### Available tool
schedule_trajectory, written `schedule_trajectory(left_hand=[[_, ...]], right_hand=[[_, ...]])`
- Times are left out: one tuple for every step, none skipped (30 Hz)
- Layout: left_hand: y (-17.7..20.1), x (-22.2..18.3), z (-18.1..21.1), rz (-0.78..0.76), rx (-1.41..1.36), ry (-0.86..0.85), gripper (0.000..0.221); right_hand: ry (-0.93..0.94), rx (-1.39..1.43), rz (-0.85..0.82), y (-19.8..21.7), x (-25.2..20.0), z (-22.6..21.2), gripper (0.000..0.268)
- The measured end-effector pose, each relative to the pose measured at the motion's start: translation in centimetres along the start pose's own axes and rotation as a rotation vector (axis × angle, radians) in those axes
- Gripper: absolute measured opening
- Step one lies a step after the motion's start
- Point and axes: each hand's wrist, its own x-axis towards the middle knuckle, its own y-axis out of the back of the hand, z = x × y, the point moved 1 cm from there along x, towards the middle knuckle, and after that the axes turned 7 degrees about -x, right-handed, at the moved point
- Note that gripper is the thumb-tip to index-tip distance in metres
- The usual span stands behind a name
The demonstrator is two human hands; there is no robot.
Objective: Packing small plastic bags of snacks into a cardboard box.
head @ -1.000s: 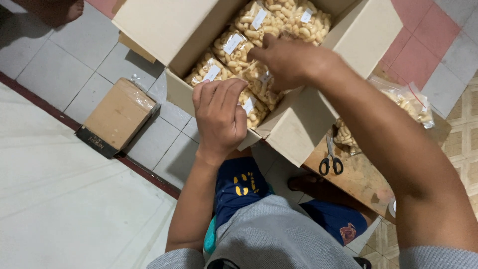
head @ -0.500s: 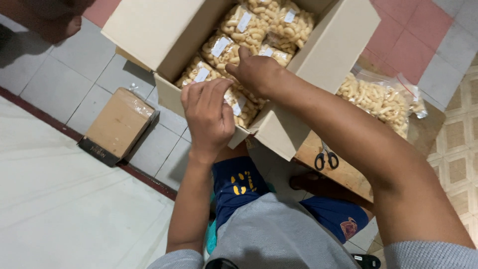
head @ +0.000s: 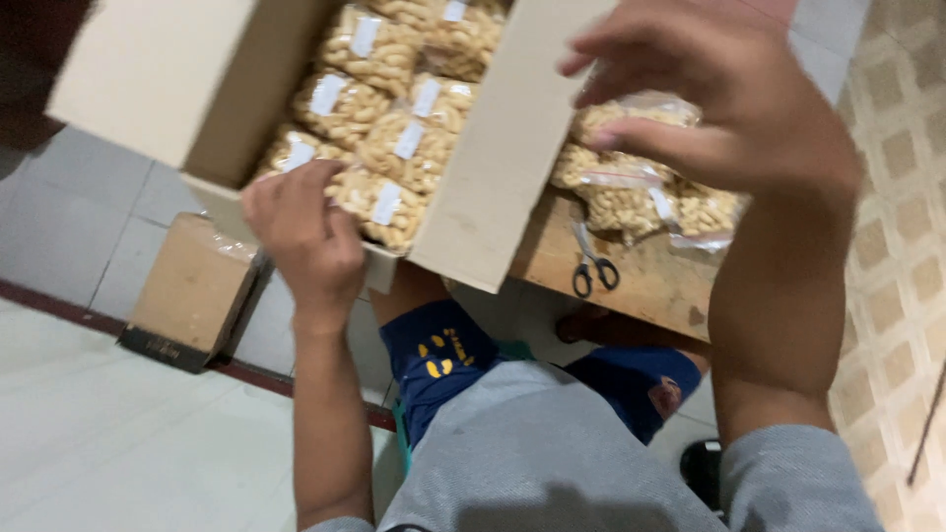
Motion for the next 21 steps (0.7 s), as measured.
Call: schedule_trajectory(left_hand=[[0.1, 0.0, 0.0, -0.010, 0.022, -0.025, 0.036], [0.1, 0.1, 0.0, -0.020, 0.044, -0.052, 0.036], [0.0, 0.0, 0.0, -0.031, 0.026, -0.060, 0.036], [0.0, 0.0, 0.0, -0.024, 0.045, -0.065, 0.034], [0.0, 0.0, 0.0, -0.017, 0.063, -0.070, 0.032], [-0.1, -0.2, -0.1, -0.029, 0.054, -0.080, 0.032], [-0.1, -0.3, -0.1, -0.033, 0.072, -0.070, 0.034], [-0.2, -0.3, -0.2, -0.035, 0.092, -0.060, 0.036], [-0.3, -0.2, -0.1, -0.045, 0.084, -0.071, 0.036], [-0.2, -0.3, 0.1, -0.053, 0.116, -0.074, 0.037], [-0.1, -0.3, 0.3, -0.061, 0.147, -0.077, 0.038], [-0.3, -0.4, 0.7, -0.073, 0.146, -0.085, 0.038], [-0.5, -0.6, 1.1, -0.090, 0.156, -0.051, 0.037], [-0.7, -0.6, 1.4, -0.102, 0.167, -0.019, 0.036], [-1.1, -0.7, 1.8, -0.110, 0.167, -0.030, 0.036], [-1.5, -0.9, 2.2, -0.113, 0.187, -0.043, 0.032], [-1.8, -1.2, 2.5, -0.115, 0.207, -0.057, 0.028], [-2.1, -1.1, 3.3, -0.121, 0.209, -0.053, 0.028], [-2.3, -1.0, 3.9, -0.150, 0.229, -0.074, 0.026], [-2.6, -0.9, 4.6, -0.175, 0.250, -0.096, 0.024], [-2.9, -0.8, 5.4, -0.177, 0.252, -0.093, 0.024]], right_hand=[[-0.095, 0.097, 0.066, 0.5, -2.2, -0.2, 0.047], [-0.191, 0.193, 0.134, 1.0, -4.4, -0.6, 0.051], [-0.211, 0.187, 0.141, 0.9, -6.5, -0.1, 0.051], [-0.225, 0.178, 0.201, 0.8, -8.6, 0.4, 0.052], [-0.239, 0.168, 0.261, 0.7, -10.7, 0.8, 0.053], [-0.255, 0.167, 0.271, 0.1, -12.3, 1.0, 0.053], [-0.359, 0.224, 0.350, -0.4, -13.9, 1.2, 0.048], [-0.461, 0.280, 0.431, -1.0, -15.5, 1.5, 0.045], [-0.473, 0.279, 0.442, -1.7, -17.0, 2.0, 0.045], [-0.540, 0.319, 0.487, -2.5, -18.5, 2.5, 0.042], [-0.606, 0.359, 0.532, -3.4, -19.9, 3.0, 0.041], [-0.617, 0.365, 0.541, -4.0, -20.8, 3.2, 0.041], [-0.673, 0.342, 0.543, -4.5, -21.6, 3.5, 0.040], [-0.726, 0.315, 0.548, -5.0, -22.3, 3.8, 0.039], [-0.732, 0.319, 0.559, -5.6, -22.8, 4.2, 0.039], [-0.774, 0.246, 0.535, -6.1, -23.3, 4.6, 0.038], [-0.816, 0.172, 0.509, -6.6, -23.7, 5.0, 0.038], [-0.819, 0.177, 0.505, -7.6, -23.8, 5.8, 0.038], [-0.809, 0.131, 0.512, -8.6, -23.7, 6.5, 0.033], [-0.795, 0.082, 0.521, -9.6, -23.6, 7.3, 0.029], [-0.795, 0.085, 0.518, -11.1, -23.3, 8.1, 0.029]])
